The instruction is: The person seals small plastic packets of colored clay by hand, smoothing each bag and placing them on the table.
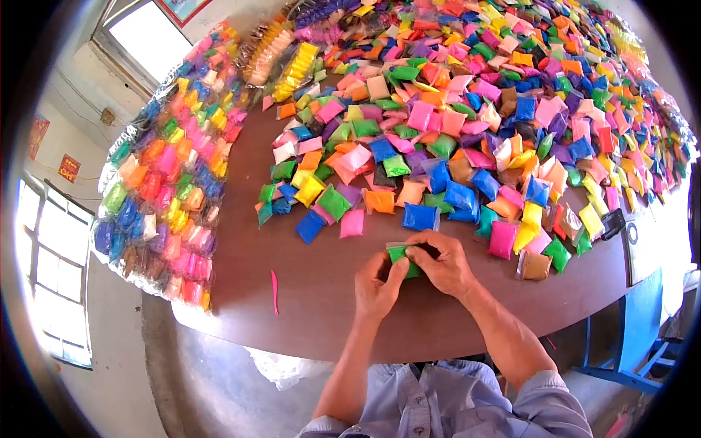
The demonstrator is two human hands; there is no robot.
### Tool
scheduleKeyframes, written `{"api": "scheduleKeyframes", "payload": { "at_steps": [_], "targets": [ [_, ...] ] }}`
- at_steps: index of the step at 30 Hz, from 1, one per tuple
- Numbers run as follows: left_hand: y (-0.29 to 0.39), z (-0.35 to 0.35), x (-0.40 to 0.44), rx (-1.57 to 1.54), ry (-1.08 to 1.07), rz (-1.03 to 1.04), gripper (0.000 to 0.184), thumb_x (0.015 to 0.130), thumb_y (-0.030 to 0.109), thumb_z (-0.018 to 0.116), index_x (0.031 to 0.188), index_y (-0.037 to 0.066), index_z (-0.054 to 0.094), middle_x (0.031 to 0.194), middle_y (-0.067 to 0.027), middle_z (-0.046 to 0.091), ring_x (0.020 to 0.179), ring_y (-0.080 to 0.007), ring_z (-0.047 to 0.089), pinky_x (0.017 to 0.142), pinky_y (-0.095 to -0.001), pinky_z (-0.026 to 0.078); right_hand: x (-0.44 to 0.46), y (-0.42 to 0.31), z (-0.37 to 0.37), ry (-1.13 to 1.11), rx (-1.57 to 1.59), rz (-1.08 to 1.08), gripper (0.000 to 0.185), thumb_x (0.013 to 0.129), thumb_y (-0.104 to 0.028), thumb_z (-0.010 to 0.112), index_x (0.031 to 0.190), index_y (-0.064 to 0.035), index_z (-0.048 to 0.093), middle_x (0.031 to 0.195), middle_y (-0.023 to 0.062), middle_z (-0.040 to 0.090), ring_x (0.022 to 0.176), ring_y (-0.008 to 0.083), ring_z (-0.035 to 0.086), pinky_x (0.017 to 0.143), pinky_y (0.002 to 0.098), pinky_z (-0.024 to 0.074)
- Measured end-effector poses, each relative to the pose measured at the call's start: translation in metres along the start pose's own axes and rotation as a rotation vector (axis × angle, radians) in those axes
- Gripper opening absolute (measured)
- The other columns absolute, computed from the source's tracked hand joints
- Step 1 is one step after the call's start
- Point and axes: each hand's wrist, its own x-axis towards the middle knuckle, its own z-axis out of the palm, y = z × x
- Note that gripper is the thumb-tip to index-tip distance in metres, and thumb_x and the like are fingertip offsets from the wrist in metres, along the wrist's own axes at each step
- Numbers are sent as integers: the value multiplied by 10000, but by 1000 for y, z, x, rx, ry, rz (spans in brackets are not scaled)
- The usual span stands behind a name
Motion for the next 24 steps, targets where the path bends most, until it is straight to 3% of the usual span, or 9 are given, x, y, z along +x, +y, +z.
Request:
{"api": "scheduleKeyframes", "payload": {
  "at_steps": [3,5,8,11,15,21,24],
  "targets": [
    [-6,-5,1,188,-4,-12,89,968,88,679,975,2,699,807,43,619,736,-32,520,633,-222,419,0,-1,1,16,28,16,173,937,-112,700,1075,-7,710,908,38,690,812,92,614,713,279,516],
    [-20,-10,2,243,21,44,202,981,190,708,958,-9,677,709,14,581,675,-48,482,567,-265,408,0,-5,3,-1,52,-6,186,936,-119,708,1083,-4,707,914,29,688,811,84,608,716,275,515],
    [-20,-10,1,242,41,33,107,954,95,691,964,-12,697,801,30,626,750,-43,540,635,-242,439,1,-6,2,-19,17,15,198,934,-124,715,1088,1,703,921,18,690,822,77,605,720,267,514],
    [-8,-6,0,222,56,82,173,979,167,702,963,-3,679,727,9,590,680,-58,495,578,-272,416,1,-2,-1,-69,32,80,195,941,-118,711,1090,7,703,925,11,693,832,69,601,727,260,513],
    [1,3,-1,1,61,40,173,976,168,707,979,-4,687,738,7,605,681,-61,508,582,-276,425,-1,-5,0,3,10,-20,175,950,-109,705,1080,8,704,906,4,688,822,64,591,716,252,505],
    [-4,-7,-1,197,-1,24,170,952,167,725,994,6,690,726,-25,617,672,-71,518,585,-292,431,-3,-2,6,76,55,-29,145,962,-107,698,1060,1,704,889,-18,670,810,52,574,705,239,487],
    [-7,-13,1,206,-47,-17,182,947,186,730,994,15,689,723,-40,615,667,-83,521,585,-301,429,-4,-4,4,37,0,-7,193,978,-178,707,1057,-3,688,862,-38,623,797,44,529,684,230,452]
  ]
}}
